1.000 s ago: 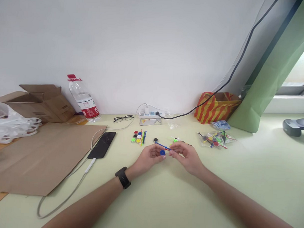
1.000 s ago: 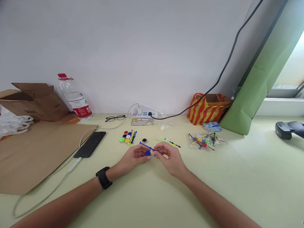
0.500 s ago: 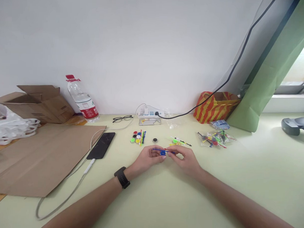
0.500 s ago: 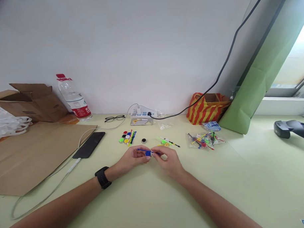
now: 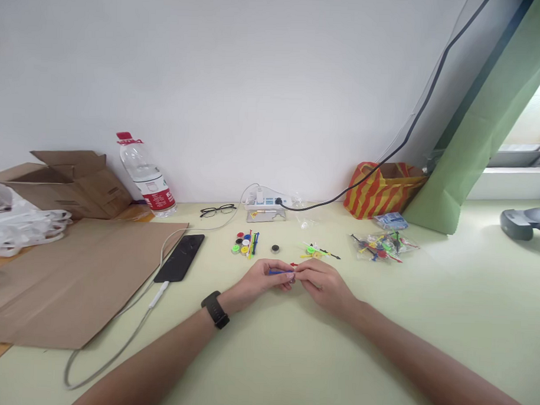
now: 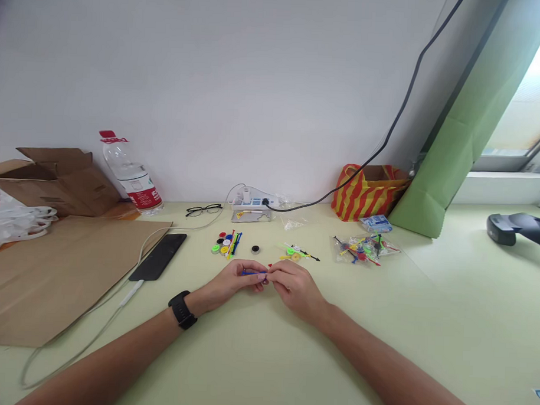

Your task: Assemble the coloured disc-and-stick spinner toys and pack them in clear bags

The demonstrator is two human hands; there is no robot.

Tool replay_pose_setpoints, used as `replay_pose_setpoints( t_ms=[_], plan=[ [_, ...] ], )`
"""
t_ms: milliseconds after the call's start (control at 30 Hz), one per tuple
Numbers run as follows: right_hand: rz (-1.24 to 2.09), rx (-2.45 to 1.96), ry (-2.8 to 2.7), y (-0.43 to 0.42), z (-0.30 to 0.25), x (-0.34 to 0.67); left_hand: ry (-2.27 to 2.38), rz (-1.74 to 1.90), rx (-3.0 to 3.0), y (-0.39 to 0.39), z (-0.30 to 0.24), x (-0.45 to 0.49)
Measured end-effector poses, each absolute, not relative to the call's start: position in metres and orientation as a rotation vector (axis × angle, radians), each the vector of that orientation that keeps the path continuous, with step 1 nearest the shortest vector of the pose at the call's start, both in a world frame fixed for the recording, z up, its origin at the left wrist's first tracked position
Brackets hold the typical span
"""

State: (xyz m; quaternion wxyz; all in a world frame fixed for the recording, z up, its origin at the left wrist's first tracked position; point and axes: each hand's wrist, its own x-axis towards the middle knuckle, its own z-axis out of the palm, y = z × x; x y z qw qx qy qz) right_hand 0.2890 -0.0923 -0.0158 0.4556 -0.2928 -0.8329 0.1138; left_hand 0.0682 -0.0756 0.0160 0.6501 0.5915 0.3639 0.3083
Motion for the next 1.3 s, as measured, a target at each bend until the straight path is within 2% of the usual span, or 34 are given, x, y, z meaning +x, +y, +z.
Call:
replay_pose_setpoints(
  t_ms=[167, 300, 500, 700, 833, 933, 1133, 1300],
  plan=[
    [0.336, -0.708, -2.095, -0.096, -0.003, 0.291, 0.816, 0.745, 1.347, -0.075, 0.015, 0.068],
    [0.328, -0.892, -2.001, -0.089, 0.007, 0.305, 0.815, 0.744, 1.379, -0.075, 0.014, 0.068],
    [0.306, -1.033, -2.226, -0.071, -0.002, 0.322, 0.817, 0.673, 1.463, -0.080, 0.012, 0.071],
    [0.457, -1.190, -2.154, -0.067, -0.009, 0.321, 0.849, 0.706, 1.435, -0.082, 0.012, 0.072],
    [0.262, -1.375, -2.006, -0.063, -0.009, 0.326, 0.875, 0.722, 1.404, -0.082, 0.014, 0.072],
    [0.165, -1.350, -1.877, -0.063, -0.005, 0.326, 0.884, 0.784, 1.455, -0.081, 0.015, 0.072],
    [0.670, -1.012, -1.902, -0.081, 0.006, 0.307, 0.922, 0.913, 1.558, -0.081, 0.013, 0.075],
    [0.933, -0.936, -1.898, -0.085, 0.001, 0.297, 0.855, 0.906, 1.524, -0.081, 0.012, 0.075]
  ],
)
